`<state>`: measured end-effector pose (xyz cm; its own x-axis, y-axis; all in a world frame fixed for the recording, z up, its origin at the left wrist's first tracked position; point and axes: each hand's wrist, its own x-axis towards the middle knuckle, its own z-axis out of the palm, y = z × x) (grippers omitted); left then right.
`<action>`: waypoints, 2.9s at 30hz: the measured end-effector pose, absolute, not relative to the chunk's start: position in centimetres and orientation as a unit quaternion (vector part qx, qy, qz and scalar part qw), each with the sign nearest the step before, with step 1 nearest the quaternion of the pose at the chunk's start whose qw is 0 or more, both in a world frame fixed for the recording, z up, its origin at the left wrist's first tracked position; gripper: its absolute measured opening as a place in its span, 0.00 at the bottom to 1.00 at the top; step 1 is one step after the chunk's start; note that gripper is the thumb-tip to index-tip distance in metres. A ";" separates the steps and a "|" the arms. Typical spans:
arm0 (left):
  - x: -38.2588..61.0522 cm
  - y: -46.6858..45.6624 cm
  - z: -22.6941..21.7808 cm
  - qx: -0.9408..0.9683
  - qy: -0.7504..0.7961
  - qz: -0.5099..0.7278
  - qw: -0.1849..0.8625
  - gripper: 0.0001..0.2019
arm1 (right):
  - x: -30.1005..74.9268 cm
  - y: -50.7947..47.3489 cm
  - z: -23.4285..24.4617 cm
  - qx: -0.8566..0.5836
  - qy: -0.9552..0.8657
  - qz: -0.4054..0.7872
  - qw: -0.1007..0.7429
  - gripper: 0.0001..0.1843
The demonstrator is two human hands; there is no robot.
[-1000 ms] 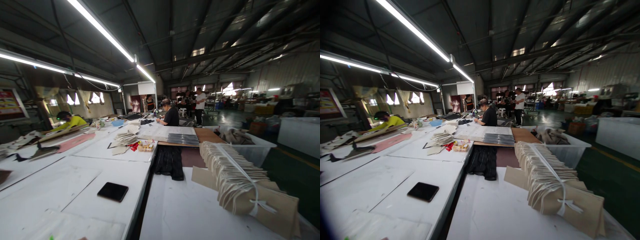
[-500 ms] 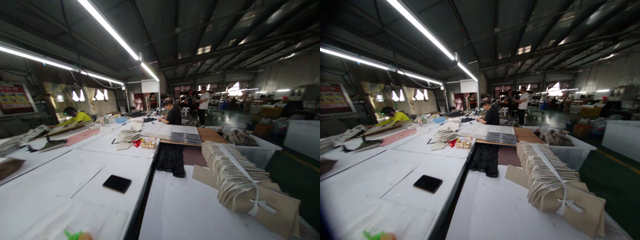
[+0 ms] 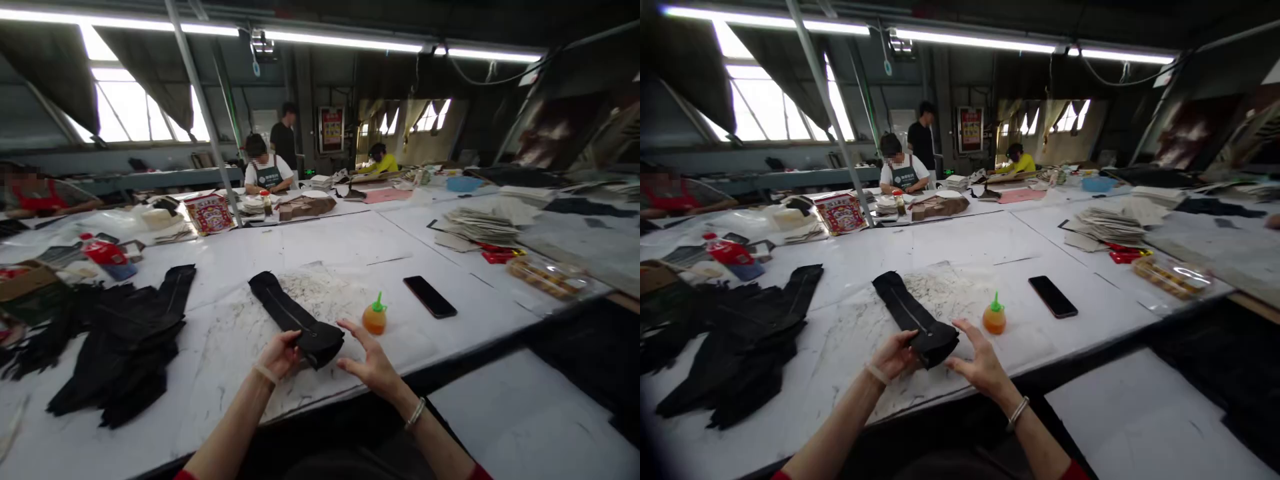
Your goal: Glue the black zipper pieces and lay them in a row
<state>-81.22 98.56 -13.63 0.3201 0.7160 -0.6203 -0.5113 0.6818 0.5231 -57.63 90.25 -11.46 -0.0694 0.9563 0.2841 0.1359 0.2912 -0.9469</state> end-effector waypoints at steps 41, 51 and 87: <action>-75.6 92.9 -12.2 0.120 0.433 0.547 0.707 0.16 | -65.9 90.6 -14.9 -0.620 -0.474 0.113 0.615 0.21; -79.8 92.1 -13.2 0.230 0.470 0.474 0.708 0.12 | -64.6 89.1 -14.1 -0.394 -0.835 0.082 0.376 0.19; -79.0 101.5 -10.7 0.899 0.345 -0.063 0.263 0.35 | -57.4 92.1 -16.4 -0.673 -0.490 0.129 0.538 0.17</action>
<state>-79.00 101.47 -10.68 0.7540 0.5875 -0.2940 0.6533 -0.6236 0.4293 -57.42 92.07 -16.37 0.4860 0.7994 0.3533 0.5210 0.0596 -0.8515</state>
